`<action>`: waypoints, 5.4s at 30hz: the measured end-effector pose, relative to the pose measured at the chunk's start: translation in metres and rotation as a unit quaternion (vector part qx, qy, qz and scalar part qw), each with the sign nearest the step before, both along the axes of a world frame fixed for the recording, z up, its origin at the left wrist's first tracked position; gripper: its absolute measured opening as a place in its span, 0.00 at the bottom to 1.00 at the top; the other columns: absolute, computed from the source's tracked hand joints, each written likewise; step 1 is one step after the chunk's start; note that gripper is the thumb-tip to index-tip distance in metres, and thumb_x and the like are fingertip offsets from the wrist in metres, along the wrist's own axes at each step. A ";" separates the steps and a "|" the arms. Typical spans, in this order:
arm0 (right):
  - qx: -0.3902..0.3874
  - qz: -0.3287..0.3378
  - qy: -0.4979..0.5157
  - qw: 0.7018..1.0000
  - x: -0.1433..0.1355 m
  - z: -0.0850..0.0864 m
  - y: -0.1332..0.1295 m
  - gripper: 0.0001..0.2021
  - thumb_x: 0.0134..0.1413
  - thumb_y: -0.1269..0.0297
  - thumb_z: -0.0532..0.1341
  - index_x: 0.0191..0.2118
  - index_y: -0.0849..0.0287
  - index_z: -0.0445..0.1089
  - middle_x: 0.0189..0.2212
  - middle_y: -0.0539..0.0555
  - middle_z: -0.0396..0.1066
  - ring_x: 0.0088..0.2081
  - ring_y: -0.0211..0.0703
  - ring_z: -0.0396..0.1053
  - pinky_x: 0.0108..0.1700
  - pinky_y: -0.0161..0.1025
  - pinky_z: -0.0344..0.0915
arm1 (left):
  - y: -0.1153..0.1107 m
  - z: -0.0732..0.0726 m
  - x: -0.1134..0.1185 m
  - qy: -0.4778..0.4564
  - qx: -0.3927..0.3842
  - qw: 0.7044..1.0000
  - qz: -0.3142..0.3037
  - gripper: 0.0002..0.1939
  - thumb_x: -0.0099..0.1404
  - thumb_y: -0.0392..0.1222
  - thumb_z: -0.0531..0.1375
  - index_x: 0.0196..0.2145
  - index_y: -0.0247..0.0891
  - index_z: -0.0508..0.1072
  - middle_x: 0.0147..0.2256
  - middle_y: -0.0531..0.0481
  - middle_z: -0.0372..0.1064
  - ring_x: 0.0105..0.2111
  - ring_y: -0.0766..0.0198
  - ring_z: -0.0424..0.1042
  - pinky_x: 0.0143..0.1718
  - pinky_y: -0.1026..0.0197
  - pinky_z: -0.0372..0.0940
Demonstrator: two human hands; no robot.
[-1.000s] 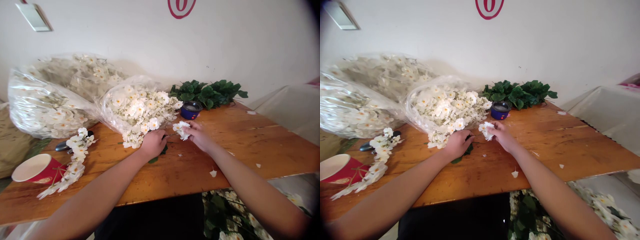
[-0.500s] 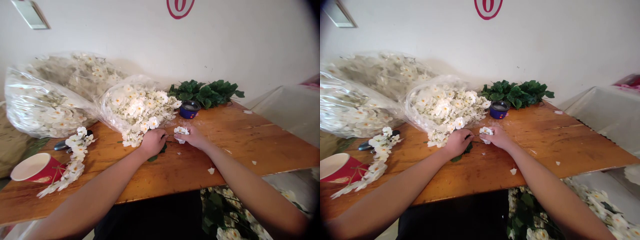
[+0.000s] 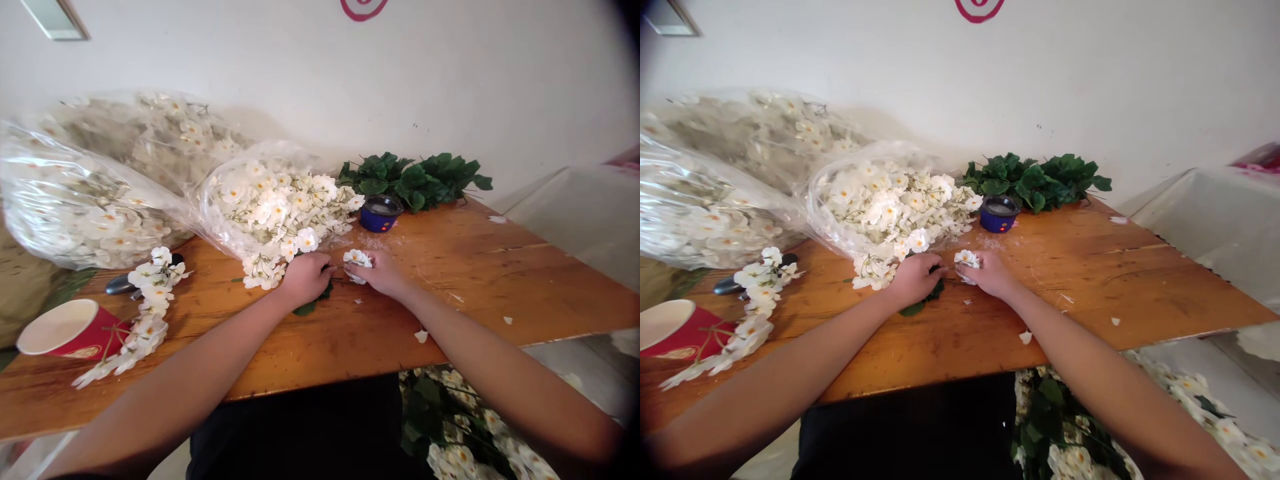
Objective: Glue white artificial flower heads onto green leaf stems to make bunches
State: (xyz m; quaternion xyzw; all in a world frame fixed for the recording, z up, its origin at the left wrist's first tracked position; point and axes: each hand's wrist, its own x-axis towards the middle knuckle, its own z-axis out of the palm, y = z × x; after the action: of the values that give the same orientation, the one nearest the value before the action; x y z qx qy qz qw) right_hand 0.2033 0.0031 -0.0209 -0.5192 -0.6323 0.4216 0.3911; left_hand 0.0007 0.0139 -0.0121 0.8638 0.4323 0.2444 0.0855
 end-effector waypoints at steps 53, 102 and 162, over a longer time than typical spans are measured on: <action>-0.007 -0.007 0.053 0.999 0.016 -0.017 0.011 0.20 0.36 0.52 0.71 0.32 0.63 0.73 0.26 0.53 0.73 0.26 0.40 0.67 0.31 0.38 0.65 | 0.007 0.004 -0.016 0.013 -0.013 0.999 -0.031 0.15 0.69 0.47 0.52 0.30 0.38 0.73 0.29 0.49 0.71 0.31 0.62 0.69 0.32 0.62 0.59; 0.351 -0.119 0.074 0.926 -0.010 0.069 -0.082 0.25 0.51 0.49 0.63 0.54 0.51 0.67 0.56 0.57 0.62 0.57 0.53 0.60 0.59 0.50 0.56 | -0.109 0.100 -0.081 -0.236 0.174 0.956 0.029 0.04 0.61 0.41 0.63 0.34 0.41 0.77 0.33 0.50 0.74 0.32 0.64 0.72 0.34 0.62 0.66; 0.024 -0.067 0.469 0.881 -0.042 0.067 -0.106 0.07 0.41 0.66 0.71 0.31 0.56 0.77 0.31 0.51 0.74 0.33 0.39 0.70 0.39 0.39 0.70 | -0.105 0.072 -0.002 -0.608 -0.058 0.792 -0.019 0.10 0.62 0.46 0.61 0.33 0.37 0.70 0.30 0.50 0.69 0.31 0.66 0.69 0.36 0.64 0.65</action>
State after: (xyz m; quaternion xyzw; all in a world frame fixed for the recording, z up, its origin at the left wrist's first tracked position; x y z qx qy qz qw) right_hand 0.1613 -0.1026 0.0460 -0.2927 -0.3488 0.5732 0.6812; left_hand -0.0016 -0.0906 0.0602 0.5383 0.2880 0.6922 0.3850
